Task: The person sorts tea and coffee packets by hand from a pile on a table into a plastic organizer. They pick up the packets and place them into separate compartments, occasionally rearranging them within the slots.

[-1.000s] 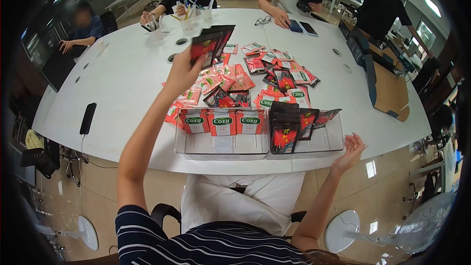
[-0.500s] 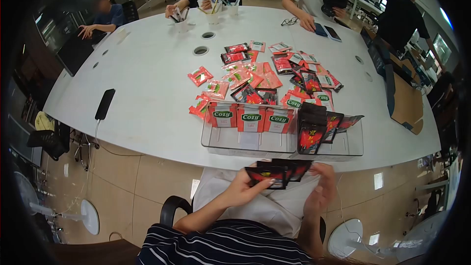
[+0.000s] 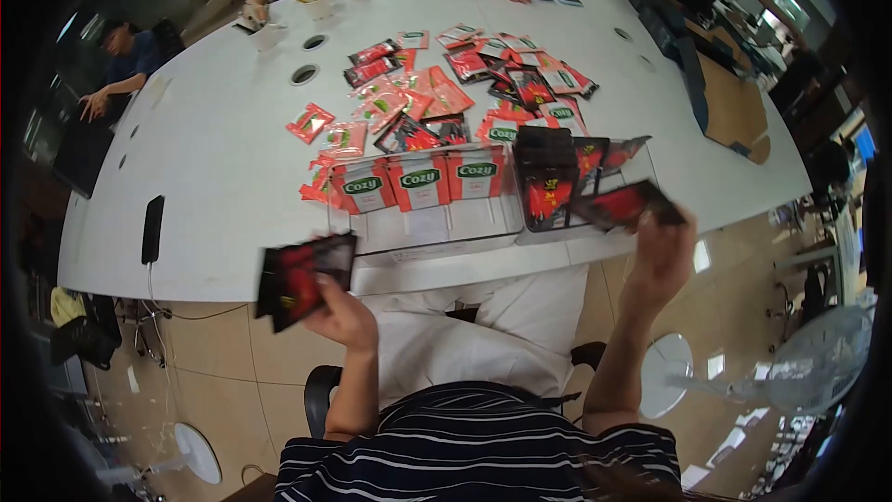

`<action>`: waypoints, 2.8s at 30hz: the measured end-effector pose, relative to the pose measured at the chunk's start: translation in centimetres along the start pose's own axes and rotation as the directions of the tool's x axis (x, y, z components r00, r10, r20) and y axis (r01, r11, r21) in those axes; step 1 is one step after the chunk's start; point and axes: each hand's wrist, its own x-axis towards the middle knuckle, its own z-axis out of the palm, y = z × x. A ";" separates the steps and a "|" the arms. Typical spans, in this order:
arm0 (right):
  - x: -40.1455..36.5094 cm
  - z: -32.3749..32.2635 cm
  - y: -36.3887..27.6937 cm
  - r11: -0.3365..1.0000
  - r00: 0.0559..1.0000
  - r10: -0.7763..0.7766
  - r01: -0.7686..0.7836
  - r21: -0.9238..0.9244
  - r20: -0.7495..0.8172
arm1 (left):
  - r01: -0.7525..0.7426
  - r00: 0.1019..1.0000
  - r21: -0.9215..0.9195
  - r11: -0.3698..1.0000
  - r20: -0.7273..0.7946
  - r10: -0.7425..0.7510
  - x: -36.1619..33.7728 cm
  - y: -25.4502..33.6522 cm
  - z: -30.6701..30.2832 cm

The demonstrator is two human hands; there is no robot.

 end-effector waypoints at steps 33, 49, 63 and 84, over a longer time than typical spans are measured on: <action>9.4 1.7 5.3 0.529 0.606 -0.002 0.676 -0.513 0.796 | 0.358 0.930 -0.103 0.928 -0.052 -0.365 4.0 -2.1 -0.5; 11.0 2.9 6.6 0.622 0.590 0.154 0.566 -0.542 0.793 | 0.368 0.926 -0.130 0.921 -0.041 -0.376 4.0 -2.3 -0.8; 10.1 1.7 4.3 0.607 0.663 -0.054 0.615 -0.503 0.746 | 0.182 0.955 -0.184 0.966 -0.200 -0.218 3.2 2.0 1.0; -0.3 4.7 -1.5 0.969 0.719 0.235 -0.227 -0.098 0.654 | 0.805 0.558 -0.254 0.536 0.631 -0.538 -5.8 5.0 5.0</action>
